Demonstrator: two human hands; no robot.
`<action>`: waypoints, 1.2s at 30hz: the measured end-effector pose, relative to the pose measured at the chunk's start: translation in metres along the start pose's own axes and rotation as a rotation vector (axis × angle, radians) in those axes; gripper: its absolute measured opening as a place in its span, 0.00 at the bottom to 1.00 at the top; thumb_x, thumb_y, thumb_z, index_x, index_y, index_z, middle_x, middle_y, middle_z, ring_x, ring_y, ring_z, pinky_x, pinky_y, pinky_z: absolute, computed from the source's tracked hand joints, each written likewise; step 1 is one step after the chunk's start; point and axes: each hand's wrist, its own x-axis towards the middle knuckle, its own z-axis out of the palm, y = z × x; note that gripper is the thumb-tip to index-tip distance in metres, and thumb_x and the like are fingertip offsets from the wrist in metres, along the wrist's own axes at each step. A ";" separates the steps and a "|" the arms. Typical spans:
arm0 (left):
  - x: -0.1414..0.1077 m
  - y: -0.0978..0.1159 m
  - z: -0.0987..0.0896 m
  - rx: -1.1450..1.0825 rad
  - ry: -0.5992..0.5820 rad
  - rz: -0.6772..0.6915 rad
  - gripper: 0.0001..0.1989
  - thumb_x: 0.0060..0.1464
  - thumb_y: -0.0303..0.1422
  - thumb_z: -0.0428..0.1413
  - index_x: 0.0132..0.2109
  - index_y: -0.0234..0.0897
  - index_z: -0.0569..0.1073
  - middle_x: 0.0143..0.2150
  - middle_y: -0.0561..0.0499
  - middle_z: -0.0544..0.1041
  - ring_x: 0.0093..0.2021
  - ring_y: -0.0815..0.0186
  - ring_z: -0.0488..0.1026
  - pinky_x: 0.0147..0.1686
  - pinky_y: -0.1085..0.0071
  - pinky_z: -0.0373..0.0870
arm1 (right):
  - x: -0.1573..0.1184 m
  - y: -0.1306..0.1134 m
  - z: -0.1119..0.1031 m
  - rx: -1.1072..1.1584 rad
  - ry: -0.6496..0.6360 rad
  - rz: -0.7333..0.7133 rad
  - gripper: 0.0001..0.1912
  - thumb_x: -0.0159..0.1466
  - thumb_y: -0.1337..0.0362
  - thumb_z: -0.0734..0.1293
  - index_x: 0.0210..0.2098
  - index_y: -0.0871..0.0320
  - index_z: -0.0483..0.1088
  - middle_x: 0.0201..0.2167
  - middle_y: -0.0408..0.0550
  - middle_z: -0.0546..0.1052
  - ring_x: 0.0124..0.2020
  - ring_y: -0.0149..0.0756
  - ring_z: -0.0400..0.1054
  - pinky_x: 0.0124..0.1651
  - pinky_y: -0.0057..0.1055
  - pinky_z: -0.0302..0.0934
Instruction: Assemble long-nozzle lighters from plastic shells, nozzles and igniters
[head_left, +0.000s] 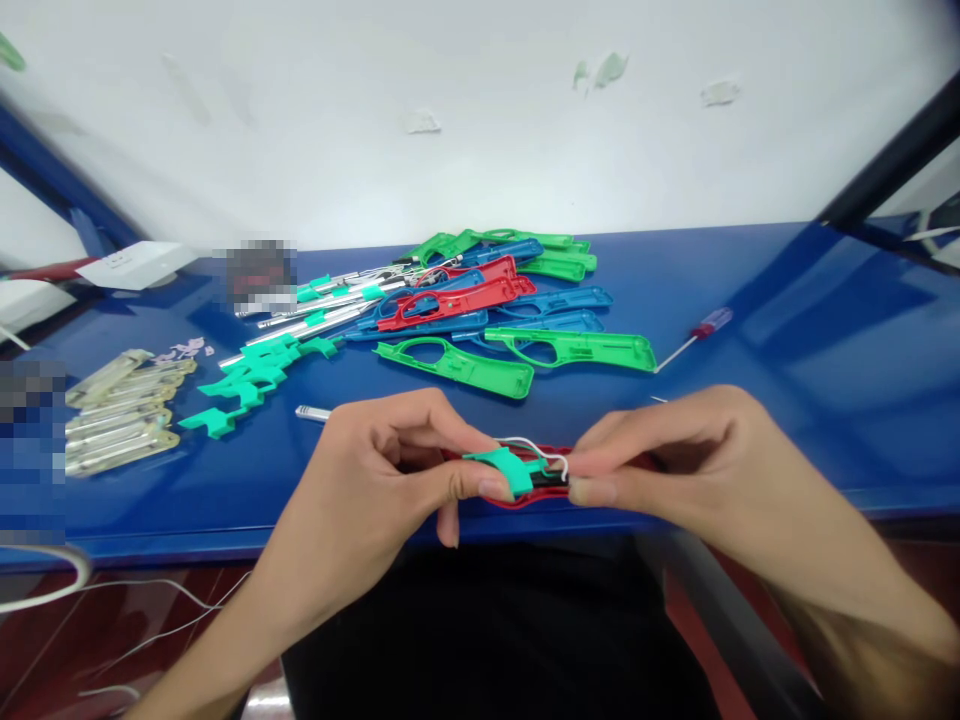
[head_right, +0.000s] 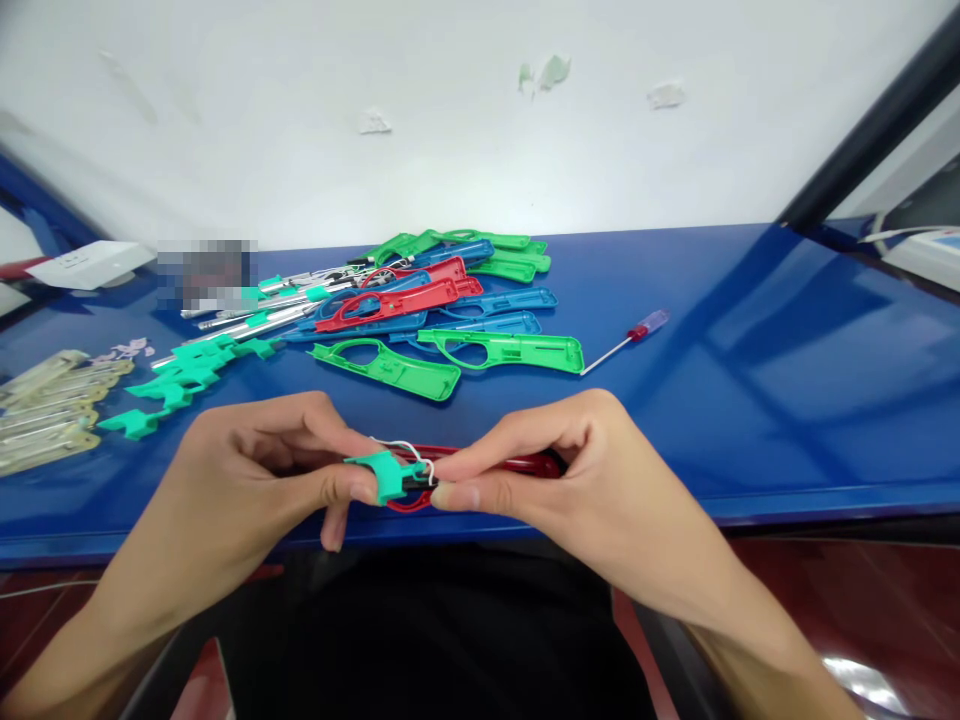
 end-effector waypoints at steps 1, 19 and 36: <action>0.000 0.000 0.000 -0.003 0.001 0.000 0.09 0.55 0.22 0.71 0.32 0.39 0.83 0.29 0.61 0.85 0.20 0.80 0.75 0.23 0.90 0.70 | 0.001 -0.001 0.000 0.012 -0.015 0.000 0.08 0.56 0.62 0.84 0.33 0.42 0.87 0.35 0.39 0.87 0.35 0.29 0.81 0.37 0.15 0.71; -0.002 0.003 0.001 0.025 -0.004 -0.079 0.09 0.53 0.21 0.68 0.29 0.39 0.83 0.29 0.57 0.85 0.18 0.80 0.70 0.17 0.87 0.59 | 0.010 -0.010 0.003 0.026 -0.088 0.081 0.09 0.52 0.64 0.85 0.24 0.46 0.85 0.27 0.43 0.85 0.29 0.28 0.80 0.33 0.14 0.70; -0.004 0.006 0.007 0.227 0.050 -0.044 0.04 0.52 0.27 0.65 0.29 0.38 0.82 0.22 0.54 0.81 0.14 0.73 0.65 0.13 0.78 0.57 | 0.008 -0.015 0.006 0.086 -0.098 0.122 0.11 0.58 0.70 0.80 0.23 0.49 0.83 0.26 0.39 0.85 0.32 0.29 0.82 0.37 0.18 0.73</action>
